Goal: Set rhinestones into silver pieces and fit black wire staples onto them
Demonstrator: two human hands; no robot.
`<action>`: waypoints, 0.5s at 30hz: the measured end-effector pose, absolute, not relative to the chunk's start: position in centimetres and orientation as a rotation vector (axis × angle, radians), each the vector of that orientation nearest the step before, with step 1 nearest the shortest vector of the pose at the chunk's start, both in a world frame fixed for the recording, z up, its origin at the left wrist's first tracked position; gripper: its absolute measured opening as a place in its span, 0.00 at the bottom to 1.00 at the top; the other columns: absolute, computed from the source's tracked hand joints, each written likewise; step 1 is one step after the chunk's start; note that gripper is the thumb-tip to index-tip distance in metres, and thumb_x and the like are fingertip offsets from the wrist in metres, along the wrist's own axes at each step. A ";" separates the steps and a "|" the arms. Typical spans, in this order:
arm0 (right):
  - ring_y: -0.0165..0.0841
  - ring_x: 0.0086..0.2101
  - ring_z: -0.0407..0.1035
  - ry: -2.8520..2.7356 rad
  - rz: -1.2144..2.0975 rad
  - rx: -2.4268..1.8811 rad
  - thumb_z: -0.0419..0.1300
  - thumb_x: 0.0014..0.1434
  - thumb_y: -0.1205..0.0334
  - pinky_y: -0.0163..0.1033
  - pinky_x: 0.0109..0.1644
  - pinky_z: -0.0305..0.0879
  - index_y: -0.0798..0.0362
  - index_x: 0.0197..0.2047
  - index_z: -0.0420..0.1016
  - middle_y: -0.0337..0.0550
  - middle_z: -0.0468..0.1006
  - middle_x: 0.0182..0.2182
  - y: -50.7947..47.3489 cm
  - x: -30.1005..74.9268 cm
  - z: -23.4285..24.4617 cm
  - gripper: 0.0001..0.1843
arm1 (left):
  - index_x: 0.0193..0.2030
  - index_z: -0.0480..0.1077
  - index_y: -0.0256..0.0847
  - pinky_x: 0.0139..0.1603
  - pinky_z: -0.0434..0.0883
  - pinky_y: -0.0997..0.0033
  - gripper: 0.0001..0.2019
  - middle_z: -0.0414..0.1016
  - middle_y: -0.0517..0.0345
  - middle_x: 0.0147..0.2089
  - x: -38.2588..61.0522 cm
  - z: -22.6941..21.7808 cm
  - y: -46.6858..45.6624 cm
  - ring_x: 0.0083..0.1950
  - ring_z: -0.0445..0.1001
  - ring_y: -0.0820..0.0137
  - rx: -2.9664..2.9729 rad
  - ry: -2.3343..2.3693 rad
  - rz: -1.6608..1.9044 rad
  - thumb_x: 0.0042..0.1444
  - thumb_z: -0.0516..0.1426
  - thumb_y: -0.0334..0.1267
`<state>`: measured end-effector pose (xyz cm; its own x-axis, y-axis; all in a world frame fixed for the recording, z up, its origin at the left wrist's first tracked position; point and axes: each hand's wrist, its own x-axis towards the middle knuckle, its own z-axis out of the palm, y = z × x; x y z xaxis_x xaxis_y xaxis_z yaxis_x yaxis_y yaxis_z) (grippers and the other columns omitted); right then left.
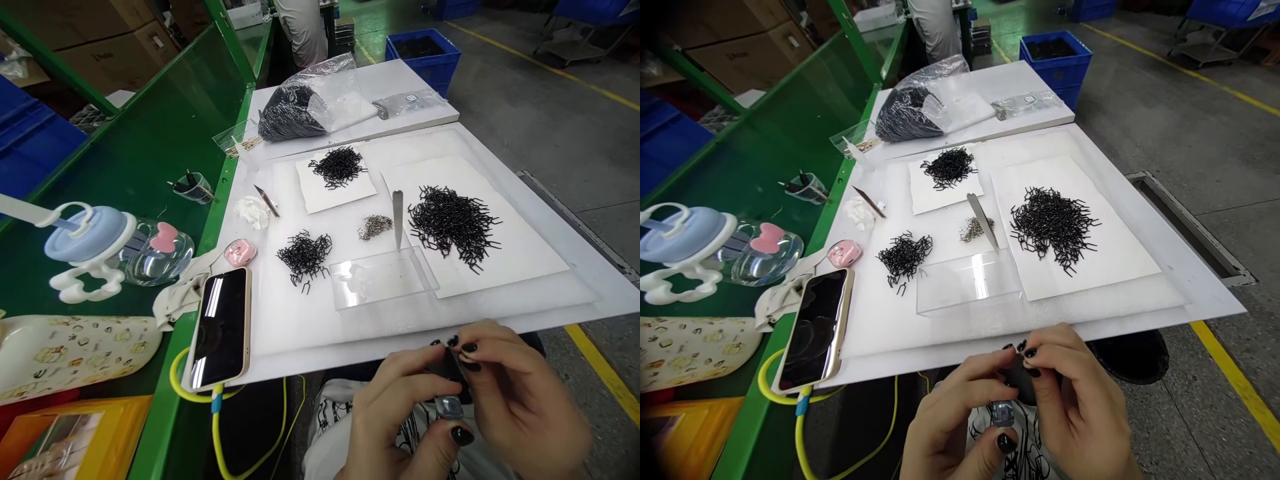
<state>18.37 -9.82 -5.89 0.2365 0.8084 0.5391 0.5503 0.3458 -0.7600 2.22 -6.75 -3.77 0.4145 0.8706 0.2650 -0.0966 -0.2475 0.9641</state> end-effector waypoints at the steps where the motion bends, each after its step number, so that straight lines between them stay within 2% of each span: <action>1: 0.35 0.42 0.75 -1.431 0.273 -1.319 0.56 0.59 0.80 0.37 0.38 0.77 0.50 0.46 0.70 0.45 0.75 0.38 -9.9 18.4 -5.9 0.16 | 0.50 0.78 0.43 0.57 0.76 0.69 0.13 0.80 0.47 0.55 2.4 -3.7 -6.7 0.55 0.80 0.61 1.524 0.702 1.076 0.58 0.65 0.31; 5: 0.34 0.41 0.76 -1.473 0.233 -1.332 0.57 0.59 0.81 0.36 0.38 0.78 0.49 0.51 0.74 0.44 0.77 0.41 -10.4 18.4 -6.0 0.22 | 0.51 0.78 0.44 0.55 0.76 0.70 0.13 0.82 0.49 0.51 2.8 -3.5 -6.6 0.52 0.81 0.63 1.428 0.644 1.106 0.60 0.64 0.32; 9: 0.36 0.41 0.78 -1.554 0.174 -1.352 0.56 0.59 0.82 0.39 0.36 0.79 0.46 0.51 0.78 0.44 0.79 0.44 -11.2 18.6 -6.2 0.25 | 0.52 0.79 0.44 0.54 0.77 0.69 0.13 0.82 0.48 0.50 2.7 -3.4 -6.5 0.52 0.81 0.61 1.410 0.642 1.130 0.60 0.64 0.32; 12: 0.38 0.41 0.78 -1.586 0.098 -1.337 0.58 0.59 0.82 0.40 0.35 0.79 0.45 0.58 0.76 0.45 0.79 0.45 -11.4 18.7 -6.3 0.29 | 0.52 0.79 0.45 0.55 0.77 0.71 0.15 0.82 0.49 0.52 2.8 -3.4 -6.7 0.52 0.81 0.63 1.391 0.654 1.124 0.59 0.65 0.30; 15: 0.37 0.40 0.77 -1.562 0.025 -1.328 0.60 0.57 0.82 0.40 0.32 0.78 0.44 0.63 0.72 0.44 0.79 0.45 -11.4 18.6 -6.4 0.35 | 0.51 0.79 0.45 0.56 0.76 0.71 0.13 0.82 0.49 0.52 3.1 -3.8 -7.4 0.52 0.81 0.63 1.353 0.693 1.158 0.60 0.65 0.33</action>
<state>18.60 -11.37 -6.35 0.1519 0.7318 0.6644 0.7100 0.3868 -0.5884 3.13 -7.36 -3.82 0.3351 0.9137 0.2299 -0.2287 -0.1578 0.9606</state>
